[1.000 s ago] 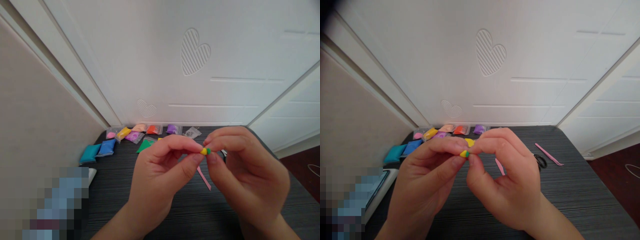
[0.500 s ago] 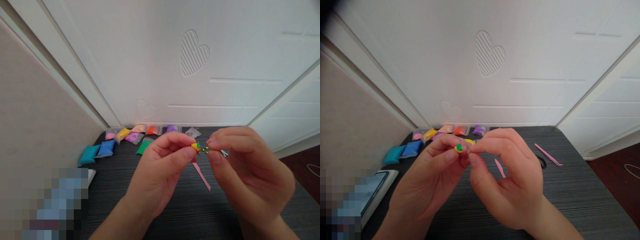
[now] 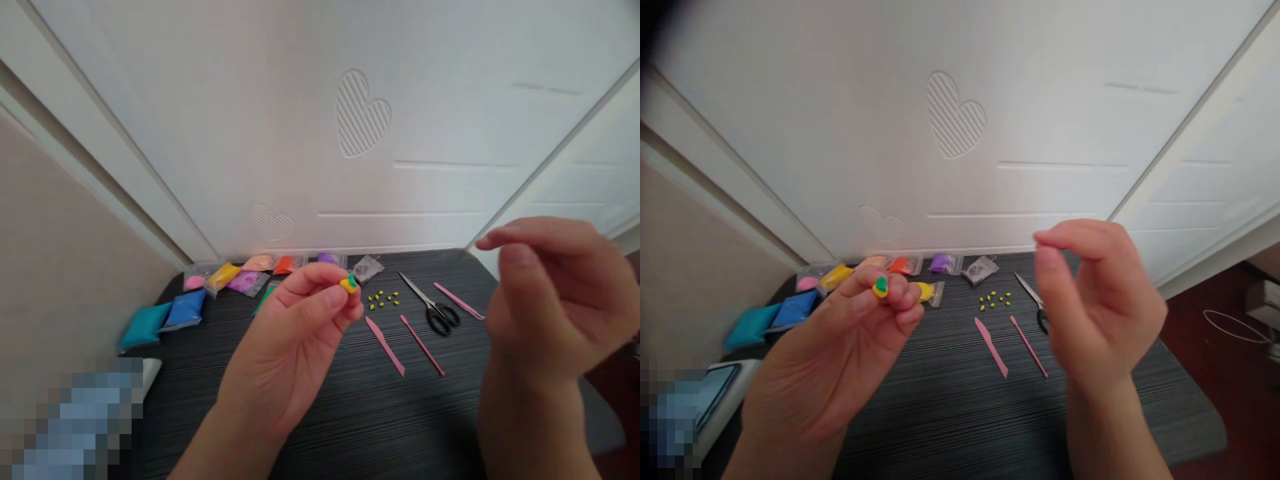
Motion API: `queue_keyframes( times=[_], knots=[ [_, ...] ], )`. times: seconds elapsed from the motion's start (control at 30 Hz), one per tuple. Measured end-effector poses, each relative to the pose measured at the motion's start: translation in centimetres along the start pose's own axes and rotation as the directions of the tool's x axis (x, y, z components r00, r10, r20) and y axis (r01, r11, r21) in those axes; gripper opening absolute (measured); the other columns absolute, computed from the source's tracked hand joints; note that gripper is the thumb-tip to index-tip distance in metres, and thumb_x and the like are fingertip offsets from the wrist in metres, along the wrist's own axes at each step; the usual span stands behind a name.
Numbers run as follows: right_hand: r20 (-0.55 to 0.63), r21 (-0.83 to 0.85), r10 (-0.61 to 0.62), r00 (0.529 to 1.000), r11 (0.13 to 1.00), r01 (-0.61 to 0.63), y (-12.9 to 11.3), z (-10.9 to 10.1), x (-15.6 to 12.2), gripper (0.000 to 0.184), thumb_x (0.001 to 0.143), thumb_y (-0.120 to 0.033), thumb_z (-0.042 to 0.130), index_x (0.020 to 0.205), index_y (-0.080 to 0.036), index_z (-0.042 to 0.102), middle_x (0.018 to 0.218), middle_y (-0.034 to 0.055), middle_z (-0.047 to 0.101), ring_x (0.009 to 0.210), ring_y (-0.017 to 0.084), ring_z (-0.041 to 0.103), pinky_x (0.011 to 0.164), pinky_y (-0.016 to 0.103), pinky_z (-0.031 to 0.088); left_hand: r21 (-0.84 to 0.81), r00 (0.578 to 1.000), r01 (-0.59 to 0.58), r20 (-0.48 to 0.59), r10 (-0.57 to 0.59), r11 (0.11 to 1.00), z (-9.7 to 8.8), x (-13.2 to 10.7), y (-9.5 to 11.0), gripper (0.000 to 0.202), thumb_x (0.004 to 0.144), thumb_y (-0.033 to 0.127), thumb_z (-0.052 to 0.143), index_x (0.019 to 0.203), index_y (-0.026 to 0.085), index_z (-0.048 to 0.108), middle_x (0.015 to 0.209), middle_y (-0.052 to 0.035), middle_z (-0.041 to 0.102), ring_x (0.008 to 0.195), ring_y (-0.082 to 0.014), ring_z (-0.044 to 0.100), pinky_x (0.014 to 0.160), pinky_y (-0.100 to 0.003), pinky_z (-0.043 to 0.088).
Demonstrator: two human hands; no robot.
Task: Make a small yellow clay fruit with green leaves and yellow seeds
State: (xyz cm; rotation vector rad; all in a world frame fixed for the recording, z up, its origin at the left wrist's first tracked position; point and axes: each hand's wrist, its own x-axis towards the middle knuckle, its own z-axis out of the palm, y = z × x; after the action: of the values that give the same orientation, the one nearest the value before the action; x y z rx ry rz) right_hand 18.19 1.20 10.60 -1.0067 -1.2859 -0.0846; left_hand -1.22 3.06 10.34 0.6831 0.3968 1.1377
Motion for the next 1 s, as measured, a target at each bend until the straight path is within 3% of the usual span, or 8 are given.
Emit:
queue_keyframes(
  times=[0.07, 0.13, 0.2, 0.37, 0.5, 0.6, 0.77, 1.0],
  knots=[
    [-0.176, -0.096, -0.060, 0.982, 0.994, 0.044, 3.0, -1.9, 0.6, 0.011, 0.078, -0.023, 0.056, 0.085, -0.026, 0.065, 0.074, -0.0003, 0.058, 0.069, 0.015, 0.056, 0.067, 0.032, 0.044, -0.006, 1.000, -0.017, -0.004, 0.017, 1.000, -0.2, 0.0, 0.2, 0.010, 0.070, 0.011, 0.063, 0.078, 0.016, 0.066, 0.072, 0.0004, 0.061, 0.070, -0.0084, 0.057, 0.065, -0.016, 0.050],
    [0.008, -0.413, 0.153, 0.988, 0.900, -0.136, 6.4, -4.1, 0.5, 0.024, 0.082, -0.032, 0.050, 0.102, -0.023, 0.059, 0.090, 0.0030, 0.061, 0.081, 0.017, 0.058, 0.075, 0.034, 0.045, -0.008, 0.999, -0.030, -0.019, 0.029, 1.000, -0.2, 0.1, 0.4, 0.010, 0.069, 0.011, 0.063, 0.076, 0.016, 0.067, 0.072, 0.0004, 0.061, 0.071, -0.0087, 0.057, 0.065, -0.015, 0.050],
    [0.203, -0.692, 0.406, 0.891, 0.703, -0.163, 9.7, -6.0, -0.3, 0.033, 0.082, -0.039, 0.046, 0.108, -0.023, 0.057, 0.100, 0.0055, 0.062, 0.083, 0.018, 0.058, 0.076, 0.035, 0.046, -0.008, 0.999, -0.029, -0.032, 0.029, 1.000, -0.2, 0.1, 0.5, 0.009, 0.069, 0.010, 0.063, 0.075, 0.016, 0.066, 0.072, 0.0002, 0.060, 0.071, -0.0087, 0.057, 0.064, -0.015, 0.050],
    [0.324, -0.838, 0.672, 0.666, 0.530, -0.127, 16.1, -9.6, -3.5, 0.023, 0.072, -0.034, 0.060, 0.083, -0.015, 0.067, 0.091, 0.0129, 0.065, 0.085, 0.026, 0.060, 0.079, 0.038, 0.045, -0.019, 1.000, -0.016, -0.019, 0.016, 1.000, -0.1, -0.1, 0.6, 0.010, 0.069, 0.009, 0.063, 0.076, 0.016, 0.066, 0.075, -0.0001, 0.060, 0.071, -0.0083, 0.057, 0.064, -0.015, 0.050],
    [0.353, -0.876, 0.765, 0.538, 0.472, -0.095, 18.4, -11.2, -5.6, 0.021, 0.083, -0.033, 0.052, 0.088, -0.015, 0.061, 0.094, 0.0057, 0.062, 0.085, 0.016, 0.058, 0.079, 0.035, 0.046, -0.027, 1.000, -0.006, -0.012, 0.005, 1.000, 0.0, -0.2, 0.7, 0.010, 0.069, 0.009, 0.063, 0.075, 0.016, 0.066, 0.073, 0.0003, 0.060, 0.070, -0.0082, 0.057, 0.064, -0.016, 0.049],
    [0.351, -0.878, 0.783, 0.514, 0.465, -0.109, 18.9, -11.6, -6.0, 0.019, 0.083, -0.032, 0.052, 0.082, -0.014, 0.060, 0.083, 0.0035, 0.062, 0.077, 0.014, 0.058, 0.074, 0.034, 0.046, -0.058, 1.000, 0.006, 0.006, -0.006, 0.998, 0.1, -0.3, 0.8, 0.011, 0.069, 0.008, 0.062, 0.074, 0.017, 0.066, 0.070, 0.0008, 0.059, 0.070, -0.0082, 0.057, 0.064, -0.016, 0.049],
    [0.301, -0.823, 0.749, 0.590, 0.517, -0.236, 17.5, -11.3, -4.4, 0.019, 0.075, -0.034, 0.054, 0.073, -0.017, 0.061, 0.071, 0.0087, 0.064, 0.068, 0.023, 0.059, 0.067, 0.038, 0.044, -0.091, 0.999, 0.008, 0.046, -0.004, 0.996, 0.0, -0.5, 1.0, 0.011, 0.072, 0.008, 0.060, 0.077, 0.016, 0.065, 0.072, 0.0009, 0.059, 0.071, -0.0079, 0.057, 0.066, -0.017, 0.048],
    [0.521, -0.279, 0.653, 0.549, 0.739, -0.614, 9.1, -5.9, -1.4, 0.032, 0.076, -0.038, 0.057, 0.100, -0.019, 0.050, 0.085, 0.0059, 0.064, 0.066, 0.013, 0.059, 0.059, 0.025, 0.048, -0.136, 0.995, 0.053, 0.096, -0.040, 0.989, 0.1, -0.8, 0.9, 0.012, 0.073, 0.008, 0.058, 0.079, 0.016, 0.065, 0.072, 0.0000, 0.058, 0.072, -0.0081, 0.056, 0.065, -0.017, 0.047]
  ],
)
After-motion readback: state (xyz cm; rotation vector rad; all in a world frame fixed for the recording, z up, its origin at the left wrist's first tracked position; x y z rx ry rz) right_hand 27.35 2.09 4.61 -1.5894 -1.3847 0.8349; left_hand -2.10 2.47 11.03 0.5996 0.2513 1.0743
